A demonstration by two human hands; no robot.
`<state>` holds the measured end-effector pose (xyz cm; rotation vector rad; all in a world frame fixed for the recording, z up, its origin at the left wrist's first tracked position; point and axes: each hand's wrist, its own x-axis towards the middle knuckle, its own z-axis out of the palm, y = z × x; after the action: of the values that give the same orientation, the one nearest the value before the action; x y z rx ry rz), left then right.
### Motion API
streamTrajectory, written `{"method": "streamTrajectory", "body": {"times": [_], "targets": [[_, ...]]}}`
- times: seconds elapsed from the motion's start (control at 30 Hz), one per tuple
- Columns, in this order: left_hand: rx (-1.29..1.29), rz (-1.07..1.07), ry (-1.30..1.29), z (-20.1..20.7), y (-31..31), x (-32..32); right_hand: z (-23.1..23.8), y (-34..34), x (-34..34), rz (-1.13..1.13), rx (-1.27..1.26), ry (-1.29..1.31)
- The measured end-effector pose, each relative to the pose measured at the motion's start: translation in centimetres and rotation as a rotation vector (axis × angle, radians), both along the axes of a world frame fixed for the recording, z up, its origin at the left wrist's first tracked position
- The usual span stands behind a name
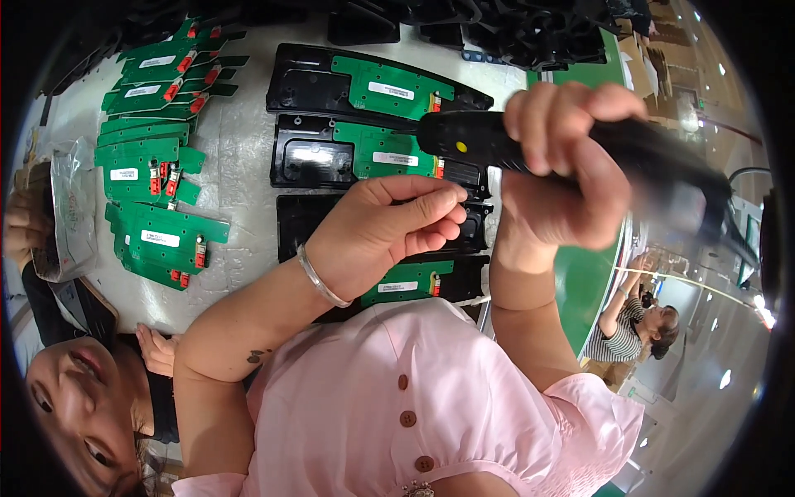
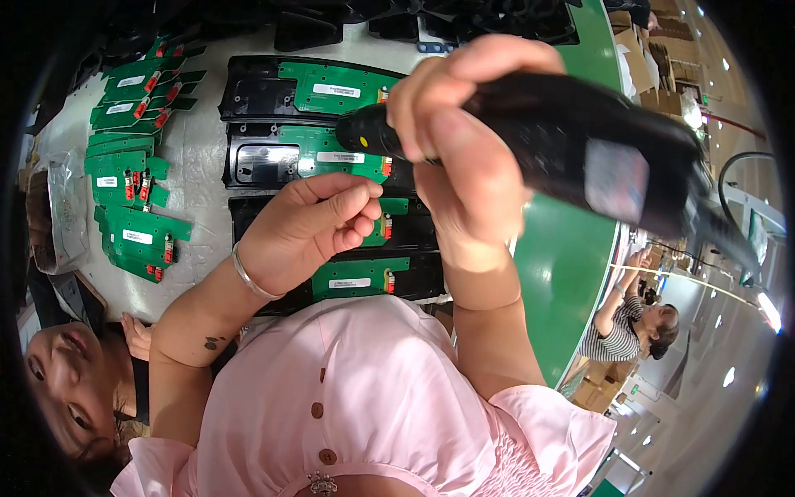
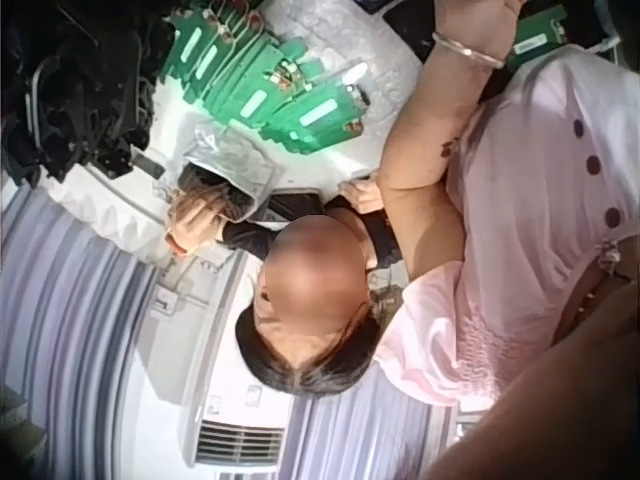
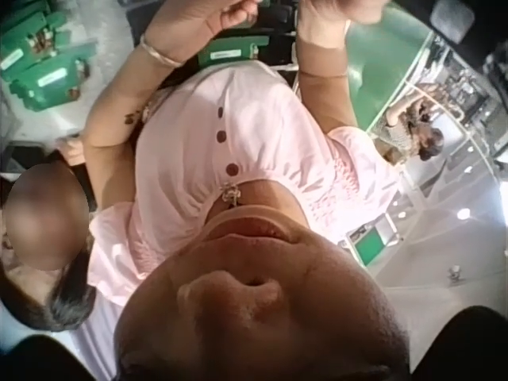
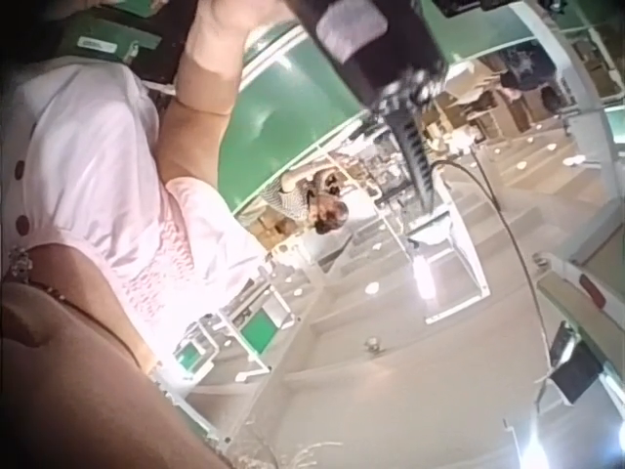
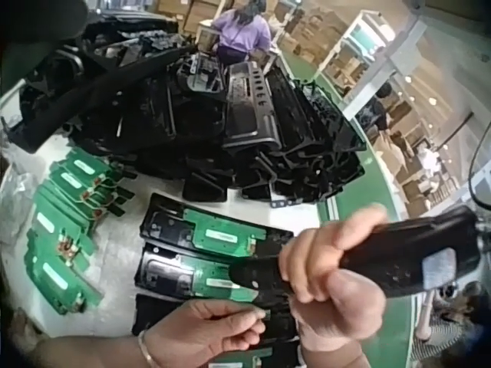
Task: Assembling electronic circuit boards onto plastic housings using an electric screwdriver.
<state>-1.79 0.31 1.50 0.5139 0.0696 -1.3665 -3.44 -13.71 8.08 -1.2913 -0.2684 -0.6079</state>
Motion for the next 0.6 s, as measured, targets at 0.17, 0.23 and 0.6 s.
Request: {"method": "streamTrajectory", "body": {"times": [0.17, 0.23, 0.6], "targets": [[-0.017, 0.005, 0.0, 0.0, 0.2, 0.1, -1.6, -0.2, 1.4, -0.036, 0.033, 0.053], [-0.024, 0.001, 0.016, 0.1, 0.2, 0.0, -1.6, 0.0, 1.7, -0.051, 0.048, 0.056], [-0.053, 0.061, 0.035, -0.3, 0.0, -0.1, -1.4, 0.6, 3.4, -0.004, -0.104, 0.175]]}}
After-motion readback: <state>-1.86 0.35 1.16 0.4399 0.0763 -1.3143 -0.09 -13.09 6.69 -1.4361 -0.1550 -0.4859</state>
